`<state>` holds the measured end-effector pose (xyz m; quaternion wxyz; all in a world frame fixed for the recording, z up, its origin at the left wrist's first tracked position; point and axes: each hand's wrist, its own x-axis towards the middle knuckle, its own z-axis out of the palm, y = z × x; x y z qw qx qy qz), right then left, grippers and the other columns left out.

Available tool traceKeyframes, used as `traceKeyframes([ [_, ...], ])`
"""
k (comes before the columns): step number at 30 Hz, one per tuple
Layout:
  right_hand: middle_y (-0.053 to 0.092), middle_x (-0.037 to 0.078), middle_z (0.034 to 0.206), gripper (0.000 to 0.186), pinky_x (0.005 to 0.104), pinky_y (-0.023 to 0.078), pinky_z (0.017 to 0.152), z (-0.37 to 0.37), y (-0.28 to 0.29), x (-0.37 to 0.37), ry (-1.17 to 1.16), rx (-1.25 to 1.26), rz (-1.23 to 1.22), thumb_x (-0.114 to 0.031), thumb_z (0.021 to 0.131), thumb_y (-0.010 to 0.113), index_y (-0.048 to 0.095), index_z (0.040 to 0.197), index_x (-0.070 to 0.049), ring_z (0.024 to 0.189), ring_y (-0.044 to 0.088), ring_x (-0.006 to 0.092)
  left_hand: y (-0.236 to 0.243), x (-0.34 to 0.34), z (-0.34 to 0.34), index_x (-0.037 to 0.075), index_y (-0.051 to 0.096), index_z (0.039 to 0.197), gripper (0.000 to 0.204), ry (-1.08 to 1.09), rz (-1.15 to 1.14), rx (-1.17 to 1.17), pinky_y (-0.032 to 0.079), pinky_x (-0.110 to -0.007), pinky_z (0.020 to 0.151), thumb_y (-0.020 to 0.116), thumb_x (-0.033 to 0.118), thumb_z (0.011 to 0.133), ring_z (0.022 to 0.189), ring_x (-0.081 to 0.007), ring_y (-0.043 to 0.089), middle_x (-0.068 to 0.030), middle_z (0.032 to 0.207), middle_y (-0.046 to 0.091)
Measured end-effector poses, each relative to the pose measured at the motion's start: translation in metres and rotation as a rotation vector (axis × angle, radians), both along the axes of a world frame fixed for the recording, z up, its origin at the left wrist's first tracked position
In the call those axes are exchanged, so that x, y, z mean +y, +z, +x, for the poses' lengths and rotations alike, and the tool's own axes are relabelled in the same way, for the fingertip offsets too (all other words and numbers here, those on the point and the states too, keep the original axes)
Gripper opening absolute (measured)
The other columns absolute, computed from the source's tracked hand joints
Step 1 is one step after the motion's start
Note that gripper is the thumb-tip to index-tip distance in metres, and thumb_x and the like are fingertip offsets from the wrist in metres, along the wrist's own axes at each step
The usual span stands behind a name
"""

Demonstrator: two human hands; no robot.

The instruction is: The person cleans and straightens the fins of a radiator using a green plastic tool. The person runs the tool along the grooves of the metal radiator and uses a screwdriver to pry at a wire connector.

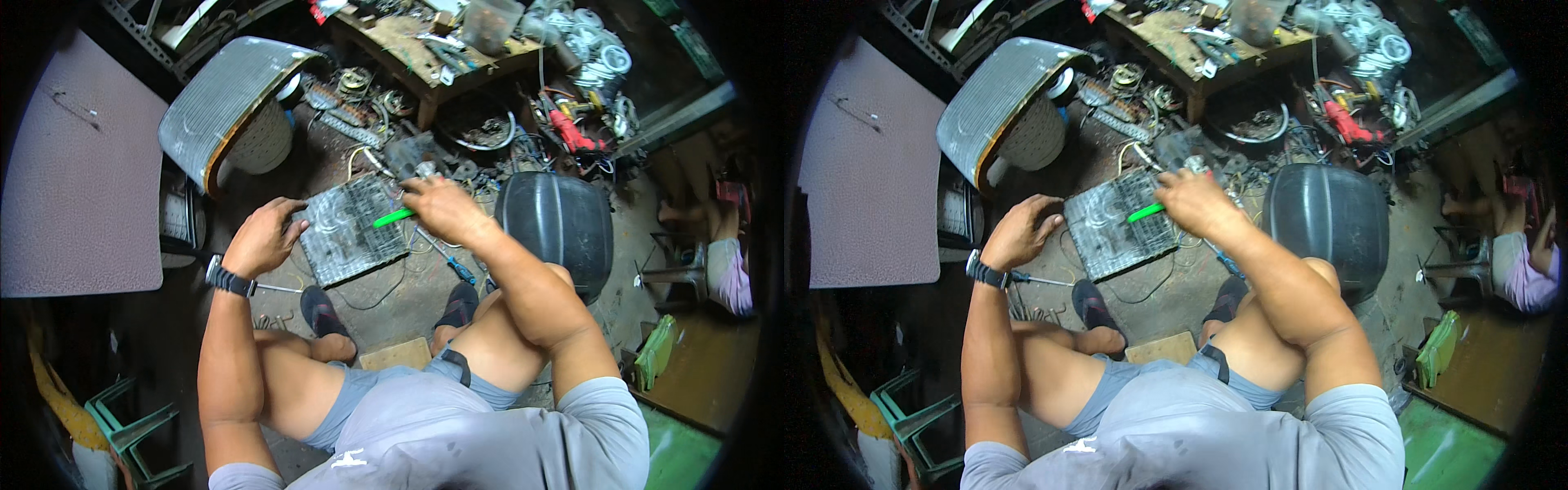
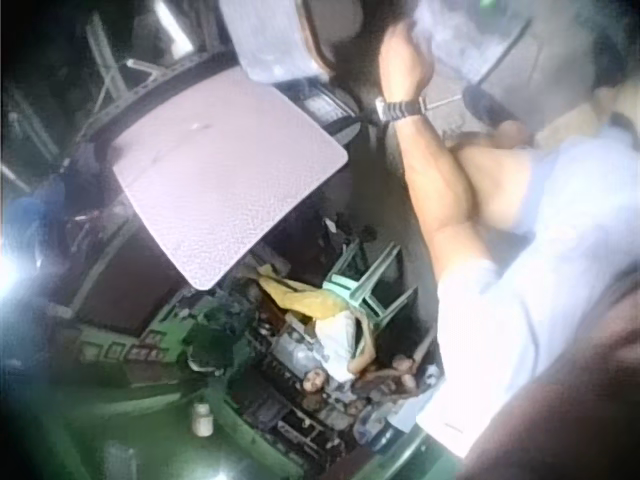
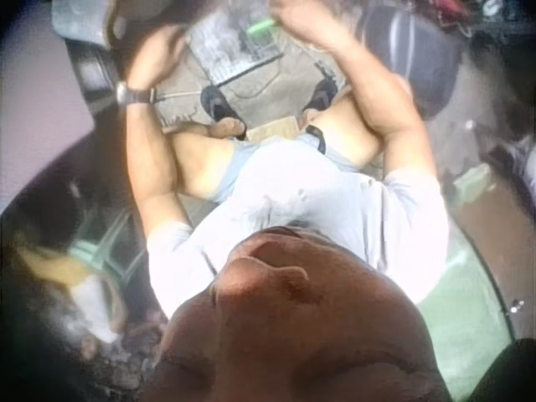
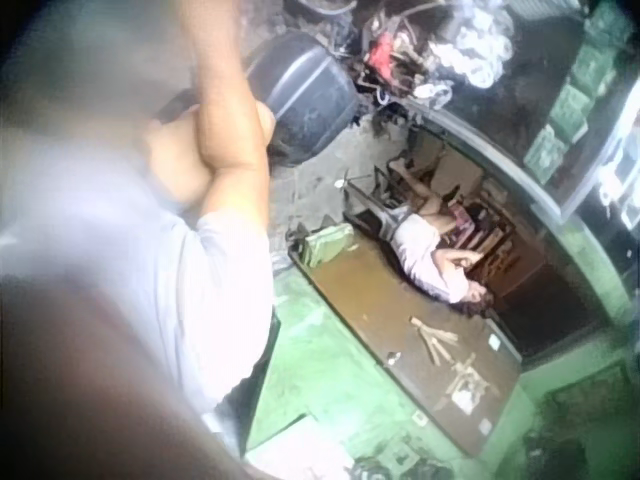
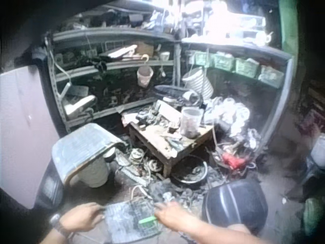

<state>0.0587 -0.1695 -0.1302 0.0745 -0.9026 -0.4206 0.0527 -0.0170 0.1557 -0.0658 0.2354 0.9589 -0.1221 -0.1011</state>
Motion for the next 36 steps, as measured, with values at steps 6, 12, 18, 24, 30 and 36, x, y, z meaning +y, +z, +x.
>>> traceKeyframes([
  [6,0.051,0.007,0.146,0.012,0.0446,0.045,0.092,-0.066,0.023,0.018,0.129,-0.209,0.262,-0.017,0.088,0.062,0.064,0.098,-0.012,0.121,0.053,0.0281,0.017,-0.041,-0.032,0.001,0.066,0.119,0.028,0.036,-0.295,-0.162,0.051,-0.038,0.092,0.066,0.013,0.093,0.104,-0.0323,0.066,-0.0164,0.113,0.068],
  [12,0.051,0.006,0.144,0.015,0.0437,0.044,0.089,-0.091,0.029,0.023,0.188,-0.304,0.3,-0.018,0.086,0.061,0.067,0.1,-0.016,0.117,0.053,0.0264,0.013,-0.071,-0.042,0.001,0.068,0.115,0.028,-0.087,-0.408,-0.265,0.052,-0.037,0.093,0.072,0.013,0.09,0.105,-0.0311,0.067,-0.014,0.113,0.069],
  [18,0.055,0.005,0.13,0.016,0.043,0.045,0.085,-0.091,0.028,0.025,0.206,-0.323,0.347,-0.019,0.086,0.06,0.068,0.099,-0.016,0.112,0.055,0.0241,0.008,-0.076,-0.038,0.001,0.069,0.111,0.027,-0.105,-0.395,-0.307,0.054,-0.036,0.089,0.075,0.012,0.088,0.101,-0.0294,0.069,-0.0138,0.11,0.07],
  [24,0.055,0.008,0.126,0.018,0.0435,0.042,0.094,-0.083,0.028,0.027,0.194,-0.266,0.358,-0.019,0.086,0.06,0.065,0.102,-0.013,0.115,0.053,0.0261,0.007,-0.084,-0.028,0.001,0.07,0.108,0.024,-0.094,-0.438,-0.288,0.054,-0.038,0.083,0.074,0.013,0.087,0.093,-0.0323,0.07,-0.0143,0.101,0.071],
  [30,0.056,0.007,0.118,0.018,0.0424,0.042,0.091,-0.072,0.019,0.028,0.183,-0.262,0.337,-0.019,0.086,0.06,0.066,0.101,-0.013,0.112,0.054,0.0255,-0.009,-0.088,-0.018,0.002,0.07,0.111,0.025,-0.045,-0.566,-0.212,0.055,-0.035,0.079,0.074,0.012,0.088,0.089,-0.0283,0.07,-0.0135,0.1,0.07],
  [36,0.059,0.006,0.1,0.01,0.0433,0.044,0.083,-0.057,0.013,0.027,0.163,-0.275,0.361,-0.017,0.086,0.057,0.066,0.09,-0.013,0.102,0.059,0.0248,-0.008,-0.089,-0.008,0.004,0.07,0.112,0.027,-0.145,-0.543,-0.315,0.054,-0.036,0.082,0.075,0.009,0.086,0.092,-0.031,0.069,-0.0139,0.104,0.07],
])
